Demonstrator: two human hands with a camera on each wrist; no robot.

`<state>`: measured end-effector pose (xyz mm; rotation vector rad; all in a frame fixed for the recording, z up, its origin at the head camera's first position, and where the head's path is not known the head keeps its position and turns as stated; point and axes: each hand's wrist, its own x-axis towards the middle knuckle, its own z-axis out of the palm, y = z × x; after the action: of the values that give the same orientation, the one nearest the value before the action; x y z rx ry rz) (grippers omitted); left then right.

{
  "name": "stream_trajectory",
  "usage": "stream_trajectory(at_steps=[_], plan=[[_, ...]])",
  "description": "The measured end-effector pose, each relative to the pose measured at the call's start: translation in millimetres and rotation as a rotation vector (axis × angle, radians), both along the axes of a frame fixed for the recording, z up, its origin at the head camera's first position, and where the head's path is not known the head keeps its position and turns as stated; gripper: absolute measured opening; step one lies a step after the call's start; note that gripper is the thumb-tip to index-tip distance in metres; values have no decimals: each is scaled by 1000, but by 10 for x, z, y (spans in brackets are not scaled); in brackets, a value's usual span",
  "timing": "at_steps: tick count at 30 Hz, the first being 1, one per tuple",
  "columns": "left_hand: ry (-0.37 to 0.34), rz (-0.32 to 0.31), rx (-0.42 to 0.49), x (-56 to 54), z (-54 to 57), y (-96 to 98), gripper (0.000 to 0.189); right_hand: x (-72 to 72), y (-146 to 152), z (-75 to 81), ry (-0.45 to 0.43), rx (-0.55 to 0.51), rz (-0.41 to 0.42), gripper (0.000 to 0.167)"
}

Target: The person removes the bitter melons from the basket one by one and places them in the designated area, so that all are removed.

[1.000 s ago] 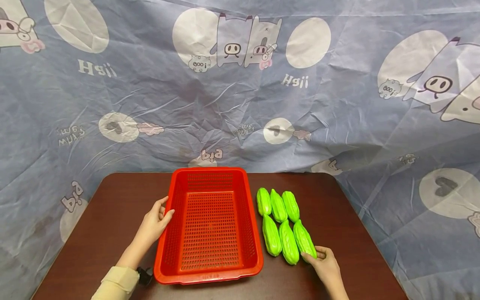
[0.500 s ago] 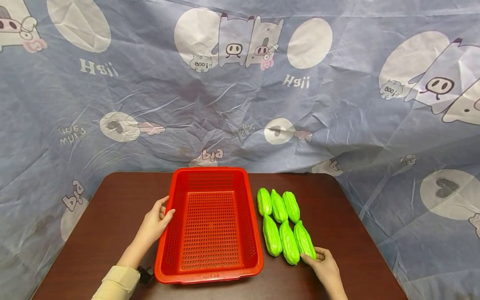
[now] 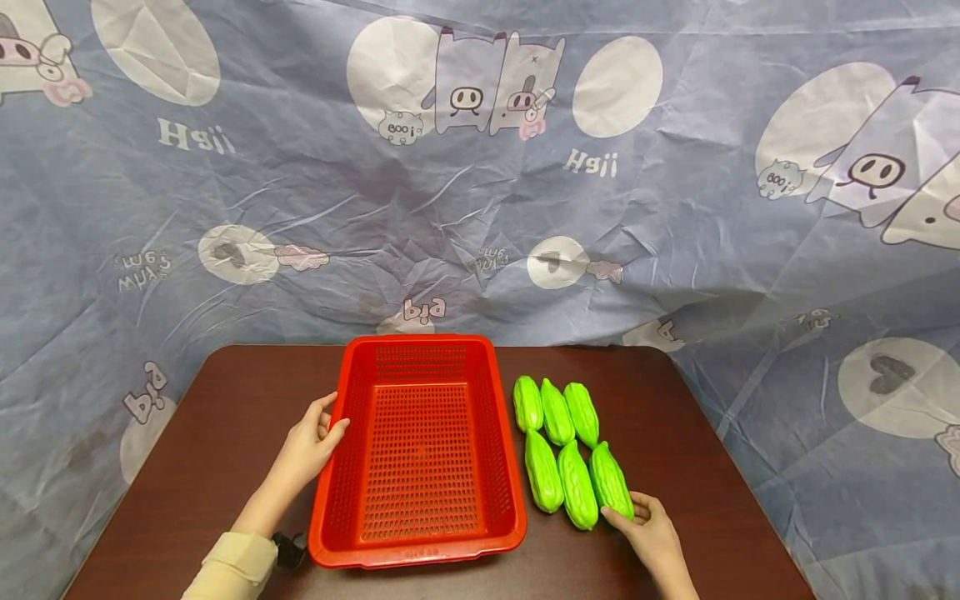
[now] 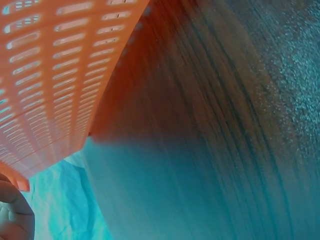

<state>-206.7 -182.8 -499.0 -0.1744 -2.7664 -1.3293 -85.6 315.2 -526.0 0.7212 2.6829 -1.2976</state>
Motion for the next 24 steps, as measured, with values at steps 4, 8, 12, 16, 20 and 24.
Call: stream_trajectory(at_steps=[4, 8, 12, 16, 20, 24], plan=[[-16, -12, 5, 9, 14, -19, 58, -8, 9, 15, -6, -7, 10, 81], [-25, -14, 0, 14, 24, -34, 58, -21, 18, 44, -15, 0, 29, 84], [-4, -17, -8, 18, 33, -45, 56, -46, 35, 108, -7, 40, 47, 84], [16, -30, -16, 18, 50, -52, 54, -83, 45, 240, 20, 76, 49, 81], [12, -47, -43, 10, 77, -57, 55, -142, 8, 417, 57, 65, 50, 79], [12, -54, -86, 0, 115, -73, 56, -234, -83, 575, 108, 29, 60, 77]])
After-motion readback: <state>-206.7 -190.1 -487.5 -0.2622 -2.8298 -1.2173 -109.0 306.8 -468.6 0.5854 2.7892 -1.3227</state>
